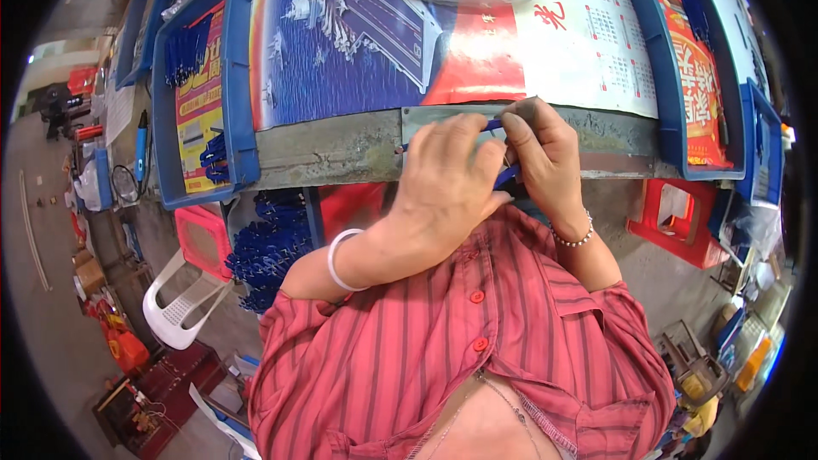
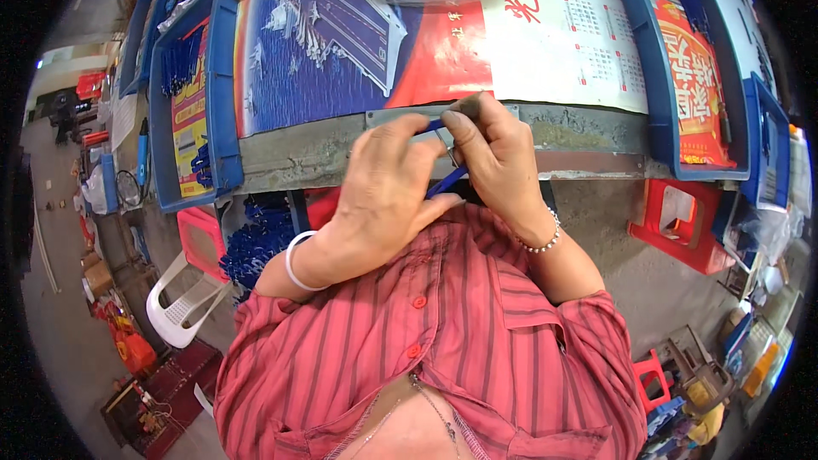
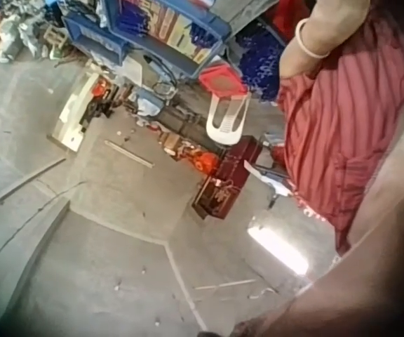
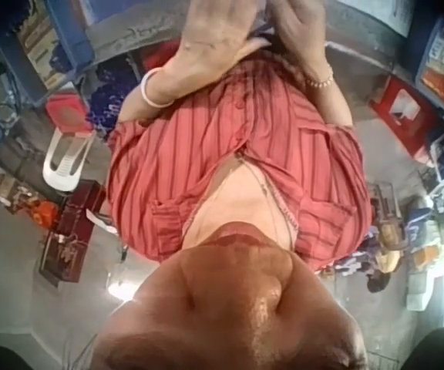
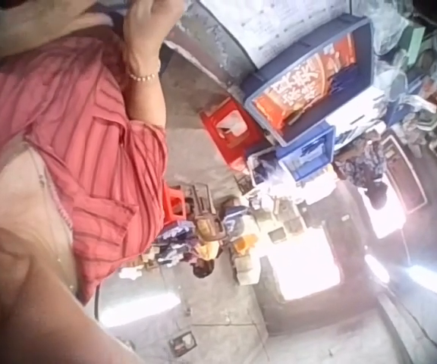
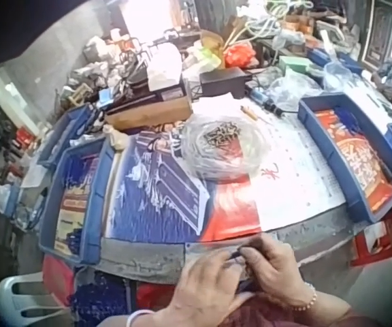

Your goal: Assembling small blue plastic components by inserting small metal parts into them at a workshop bench.

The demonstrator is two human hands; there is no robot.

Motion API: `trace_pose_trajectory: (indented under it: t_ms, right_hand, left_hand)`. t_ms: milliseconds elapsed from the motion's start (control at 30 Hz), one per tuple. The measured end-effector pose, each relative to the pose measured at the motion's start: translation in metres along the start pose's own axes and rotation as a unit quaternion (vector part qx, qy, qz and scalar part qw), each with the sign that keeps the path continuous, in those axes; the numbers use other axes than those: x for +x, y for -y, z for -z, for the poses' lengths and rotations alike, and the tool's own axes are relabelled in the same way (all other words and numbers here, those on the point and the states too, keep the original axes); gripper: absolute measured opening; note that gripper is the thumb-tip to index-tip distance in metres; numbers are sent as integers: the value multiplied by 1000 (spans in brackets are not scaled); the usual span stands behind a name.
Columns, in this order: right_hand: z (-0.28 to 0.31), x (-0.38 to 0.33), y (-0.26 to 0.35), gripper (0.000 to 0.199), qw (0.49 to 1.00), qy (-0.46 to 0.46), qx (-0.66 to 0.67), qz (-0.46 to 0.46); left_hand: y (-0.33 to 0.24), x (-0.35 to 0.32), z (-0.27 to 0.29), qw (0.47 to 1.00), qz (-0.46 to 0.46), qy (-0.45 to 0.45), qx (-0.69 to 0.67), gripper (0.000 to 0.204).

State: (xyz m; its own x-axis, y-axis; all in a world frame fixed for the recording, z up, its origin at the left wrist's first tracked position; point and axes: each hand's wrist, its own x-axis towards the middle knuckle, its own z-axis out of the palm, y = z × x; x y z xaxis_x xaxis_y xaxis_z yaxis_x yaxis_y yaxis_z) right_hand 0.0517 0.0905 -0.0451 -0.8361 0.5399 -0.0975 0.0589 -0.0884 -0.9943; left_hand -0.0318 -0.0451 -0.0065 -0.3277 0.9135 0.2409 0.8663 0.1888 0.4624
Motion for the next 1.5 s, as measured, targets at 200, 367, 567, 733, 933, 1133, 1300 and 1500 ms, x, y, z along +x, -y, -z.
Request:
trace_pose_trajectory:
  t_ms: [200,367,567,733,933,1133,1300,1500]
  right_hand:
    - [20,-1,-13,13,989,17,9,-147]
    - [40,-2,-14,27,922,26,-367,121]
    - [53,-6,-9,63,858,171,-460,151]
    - [53,-3,-10,61,844,192,-477,151]
    - [28,5,-24,56,859,182,-450,161]
    - [-16,22,-31,58,863,211,-397,232]
    - [53,-5,-14,60,832,159,-508,155]
    - [-4,15,-26,55,857,189,-430,211]
  left_hand:
    - [22,3,-27,997,-36,6,-70,34]
    - [44,6,-56,988,-97,28,-113,26]
    - [47,6,-69,986,-113,39,-119,25]
    - [45,5,-69,988,-75,51,-125,25]
    - [64,-5,-56,987,-76,71,-123,27]
    - [90,-36,-16,994,-29,101,-41,25]
    - [44,3,-85,980,-102,21,-172,21]
    - [85,-32,-38,990,-76,44,-108,18]
